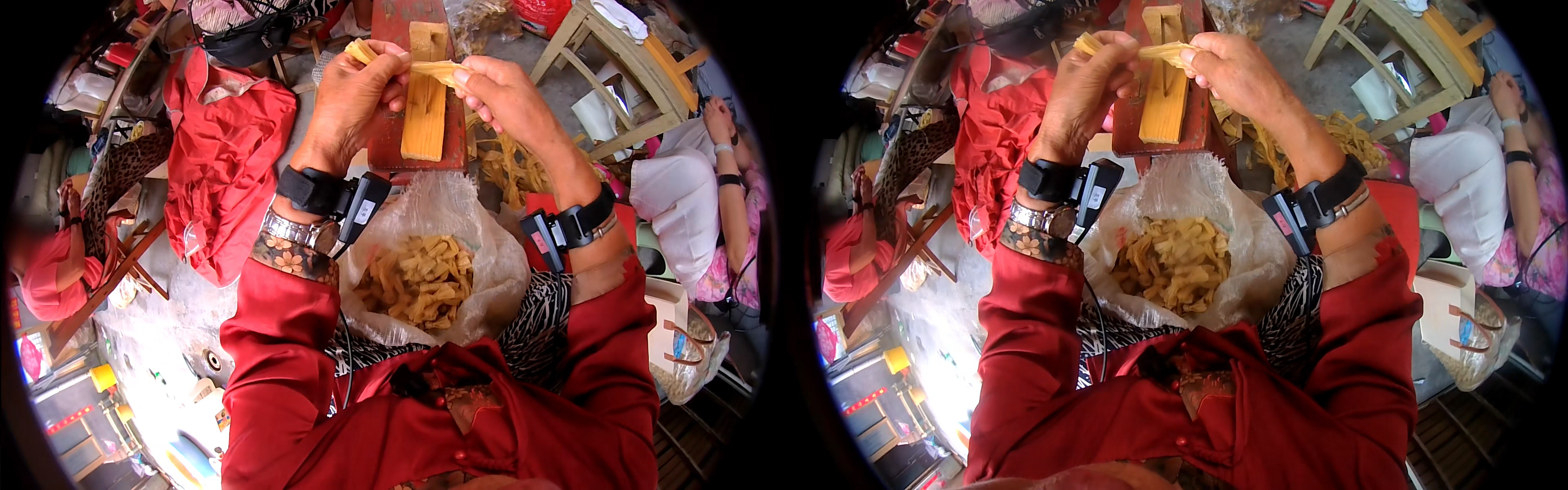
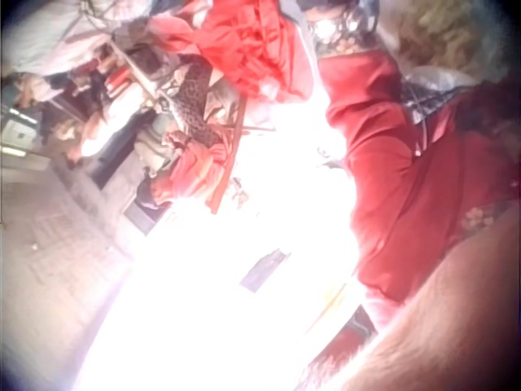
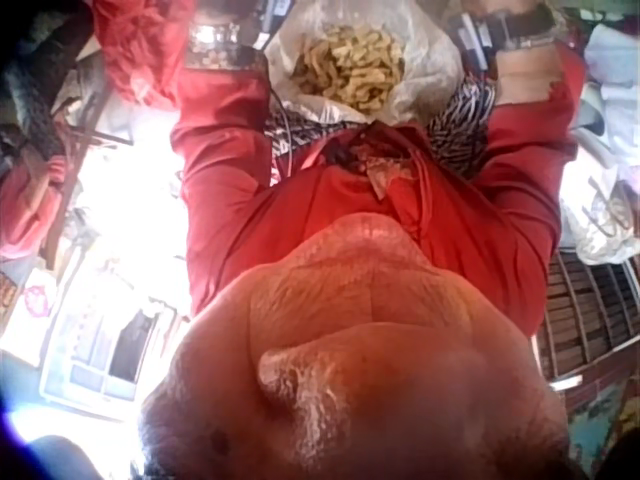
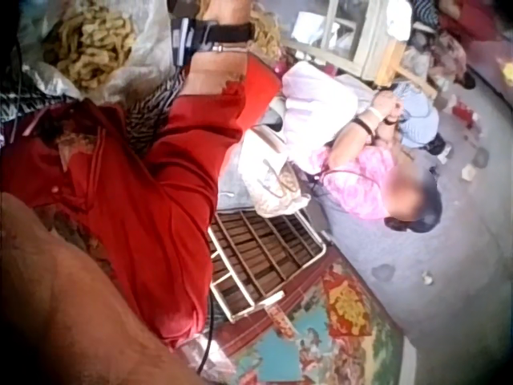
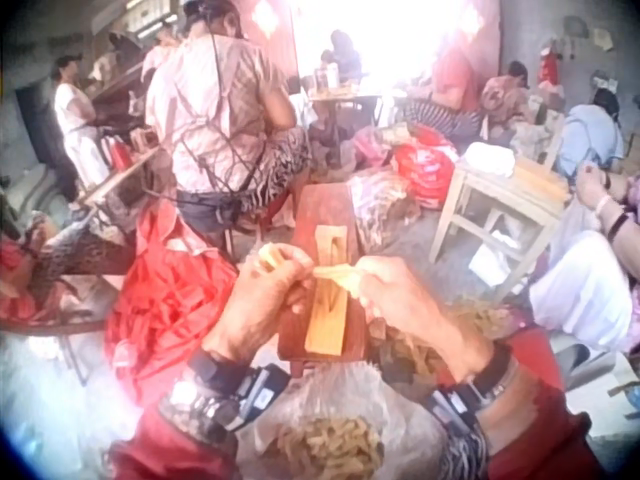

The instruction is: The person is rolling flat strips of food material into small coils by hand and placing them into a large bag on their lap.

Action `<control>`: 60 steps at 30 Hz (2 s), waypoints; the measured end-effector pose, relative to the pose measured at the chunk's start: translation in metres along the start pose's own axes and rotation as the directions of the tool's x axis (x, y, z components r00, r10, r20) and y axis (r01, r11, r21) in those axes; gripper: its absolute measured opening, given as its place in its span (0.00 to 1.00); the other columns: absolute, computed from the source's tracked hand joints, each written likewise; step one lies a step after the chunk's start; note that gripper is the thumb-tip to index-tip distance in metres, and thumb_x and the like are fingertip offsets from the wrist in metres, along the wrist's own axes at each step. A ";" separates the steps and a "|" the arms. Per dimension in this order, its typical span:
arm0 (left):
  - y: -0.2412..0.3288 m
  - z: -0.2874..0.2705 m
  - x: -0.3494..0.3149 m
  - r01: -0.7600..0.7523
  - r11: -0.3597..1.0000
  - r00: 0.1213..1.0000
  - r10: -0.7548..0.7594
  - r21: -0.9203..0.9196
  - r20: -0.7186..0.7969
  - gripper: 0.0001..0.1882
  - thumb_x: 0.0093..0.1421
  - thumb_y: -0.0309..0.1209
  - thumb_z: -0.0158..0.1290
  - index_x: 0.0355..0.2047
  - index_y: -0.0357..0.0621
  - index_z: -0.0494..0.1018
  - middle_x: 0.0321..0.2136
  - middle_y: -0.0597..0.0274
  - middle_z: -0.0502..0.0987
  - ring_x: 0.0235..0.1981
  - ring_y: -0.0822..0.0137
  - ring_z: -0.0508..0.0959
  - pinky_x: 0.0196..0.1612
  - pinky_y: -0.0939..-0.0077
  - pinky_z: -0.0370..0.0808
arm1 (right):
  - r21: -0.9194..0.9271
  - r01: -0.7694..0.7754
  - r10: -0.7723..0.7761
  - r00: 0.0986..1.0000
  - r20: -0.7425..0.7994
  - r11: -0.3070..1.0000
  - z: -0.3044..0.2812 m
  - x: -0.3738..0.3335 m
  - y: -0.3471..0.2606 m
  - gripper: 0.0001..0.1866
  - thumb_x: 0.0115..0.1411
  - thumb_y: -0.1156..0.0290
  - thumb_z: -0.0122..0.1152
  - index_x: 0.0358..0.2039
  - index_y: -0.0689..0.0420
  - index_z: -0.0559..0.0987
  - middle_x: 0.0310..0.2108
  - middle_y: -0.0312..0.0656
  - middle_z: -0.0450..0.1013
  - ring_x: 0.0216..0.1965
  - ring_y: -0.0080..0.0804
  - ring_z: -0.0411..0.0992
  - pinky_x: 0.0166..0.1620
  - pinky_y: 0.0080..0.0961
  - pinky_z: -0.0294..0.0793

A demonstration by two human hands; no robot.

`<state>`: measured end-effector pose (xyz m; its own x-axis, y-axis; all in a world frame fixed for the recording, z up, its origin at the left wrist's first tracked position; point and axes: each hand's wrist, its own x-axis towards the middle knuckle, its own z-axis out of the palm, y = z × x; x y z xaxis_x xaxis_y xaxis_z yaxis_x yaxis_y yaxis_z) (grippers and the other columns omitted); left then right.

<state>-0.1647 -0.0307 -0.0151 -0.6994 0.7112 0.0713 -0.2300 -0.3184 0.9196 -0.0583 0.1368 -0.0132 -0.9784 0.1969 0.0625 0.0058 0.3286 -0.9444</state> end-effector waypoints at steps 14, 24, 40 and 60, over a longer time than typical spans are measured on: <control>-0.006 -0.026 -0.021 0.109 0.893 0.991 -0.066 0.436 -0.114 0.10 0.59 0.35 0.54 0.32 0.41 0.72 0.21 0.69 0.73 0.16 0.82 0.66 0.16 0.88 0.60 | 0.169 -0.172 0.164 0.985 0.057 0.971 0.008 -0.015 0.038 0.13 0.64 0.62 0.47 0.28 0.58 0.72 0.19 0.27 0.63 0.17 0.12 0.60 0.19 0.10 0.60; -0.027 0.022 -0.156 -0.129 0.599 0.781 -0.430 0.790 0.453 0.18 0.58 0.39 0.56 0.39 0.36 0.72 0.23 0.61 0.75 0.19 0.75 0.71 0.23 0.82 0.70 | 0.336 0.021 -0.034 0.999 0.032 0.942 0.017 -0.077 -0.007 0.16 0.65 0.59 0.46 0.32 0.60 0.72 0.19 0.29 0.64 0.18 0.12 0.62 0.18 0.10 0.64; -0.107 0.057 -0.116 0.886 0.296 0.423 -0.831 -0.356 0.361 0.25 0.63 0.47 0.46 0.39 0.32 0.65 0.21 0.67 0.68 0.14 0.81 0.61 0.15 0.89 0.63 | 0.107 0.568 -0.578 0.798 0.174 0.816 0.125 -0.178 -0.023 0.11 0.52 0.69 0.59 0.23 0.56 0.66 0.17 0.39 0.66 0.20 0.40 0.70 0.23 0.34 0.67; 0.066 0.069 -0.167 0.193 0.963 0.972 -0.214 0.188 0.100 0.11 0.64 0.36 0.46 0.33 0.39 0.69 0.10 0.76 0.59 0.08 0.83 0.53 0.10 0.85 0.46 | 0.836 0.383 -0.302 0.913 -0.276 0.392 0.055 -0.144 -0.083 0.19 0.69 0.57 0.33 0.35 0.57 0.68 0.25 0.38 0.68 0.30 0.27 0.72 0.18 0.12 0.65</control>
<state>-0.0163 -0.1269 0.0603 -0.5627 0.8219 -0.0887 -0.2289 -0.0519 0.9721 0.0707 0.0305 0.0388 -0.8376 0.3356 0.4311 -0.5450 -0.5683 -0.6164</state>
